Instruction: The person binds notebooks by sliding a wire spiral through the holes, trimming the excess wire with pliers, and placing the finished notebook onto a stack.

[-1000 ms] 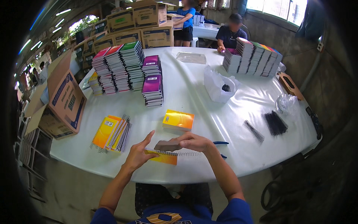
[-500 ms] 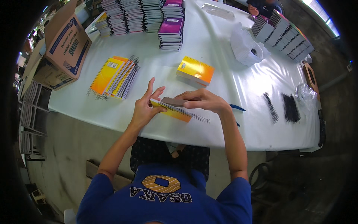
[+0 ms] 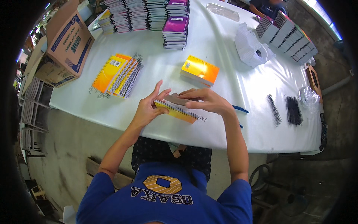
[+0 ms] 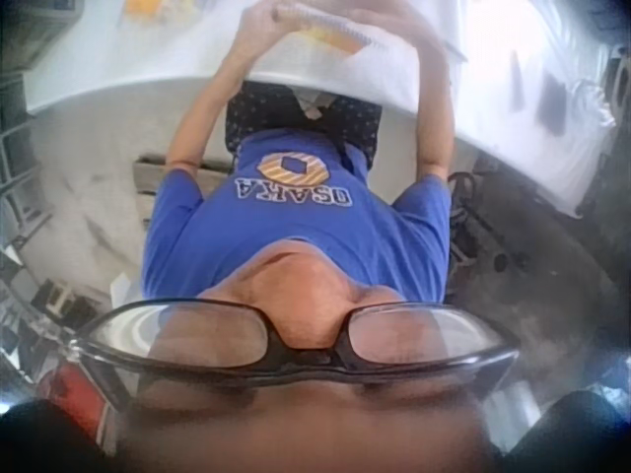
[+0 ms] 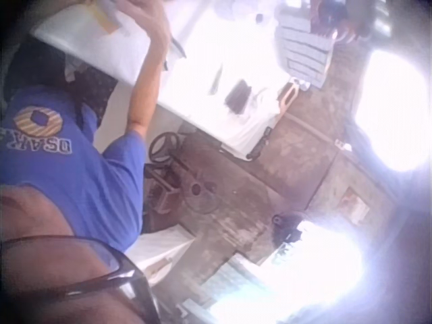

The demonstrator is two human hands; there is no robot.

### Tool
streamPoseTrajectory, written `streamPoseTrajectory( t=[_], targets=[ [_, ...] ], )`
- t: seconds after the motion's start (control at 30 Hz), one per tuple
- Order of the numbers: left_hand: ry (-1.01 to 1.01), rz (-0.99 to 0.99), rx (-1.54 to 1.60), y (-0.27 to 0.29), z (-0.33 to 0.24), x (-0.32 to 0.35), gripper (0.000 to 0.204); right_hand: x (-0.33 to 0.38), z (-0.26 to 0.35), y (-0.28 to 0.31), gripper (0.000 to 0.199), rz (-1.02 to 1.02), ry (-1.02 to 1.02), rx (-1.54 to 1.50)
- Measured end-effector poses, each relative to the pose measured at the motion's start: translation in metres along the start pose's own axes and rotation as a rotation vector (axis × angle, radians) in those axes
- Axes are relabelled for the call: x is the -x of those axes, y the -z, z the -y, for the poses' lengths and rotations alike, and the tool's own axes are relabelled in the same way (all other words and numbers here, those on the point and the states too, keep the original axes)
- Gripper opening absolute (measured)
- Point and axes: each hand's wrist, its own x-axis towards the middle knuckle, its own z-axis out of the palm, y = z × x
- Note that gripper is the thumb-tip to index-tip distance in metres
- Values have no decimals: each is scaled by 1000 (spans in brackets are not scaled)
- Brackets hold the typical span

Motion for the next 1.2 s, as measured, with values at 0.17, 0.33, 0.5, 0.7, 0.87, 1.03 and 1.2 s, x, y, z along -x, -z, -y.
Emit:
streamPoseTrajectory(
  t=[0.17,0.33,0.5,0.7,0.87,1.03,1.2],
  targets=[
    [106,290,141,16,-3,-10,83,71,6,41,56,-355,81,123],
    [-6,305,225,10,-3,-12,70,118,-44,45,47,-1009,-211,1481],
    [111,218,290,5,5,-4,60,116,-70,-20,50,-718,-162,1104],
    [-156,-27,-276,-15,-36,-3,55,86,-54,-55,46,-1003,-37,986],
    [-328,-236,-767,-24,-23,-3,50,53,-78,-71,33,-847,-88,1012],
    [-231,-206,-774,-27,-14,2,48,55,-69,-77,31,-872,-62,1030],
    [-380,-237,-635,-20,30,-1,50,70,-51,-142,33,-455,515,749]
  ],
)
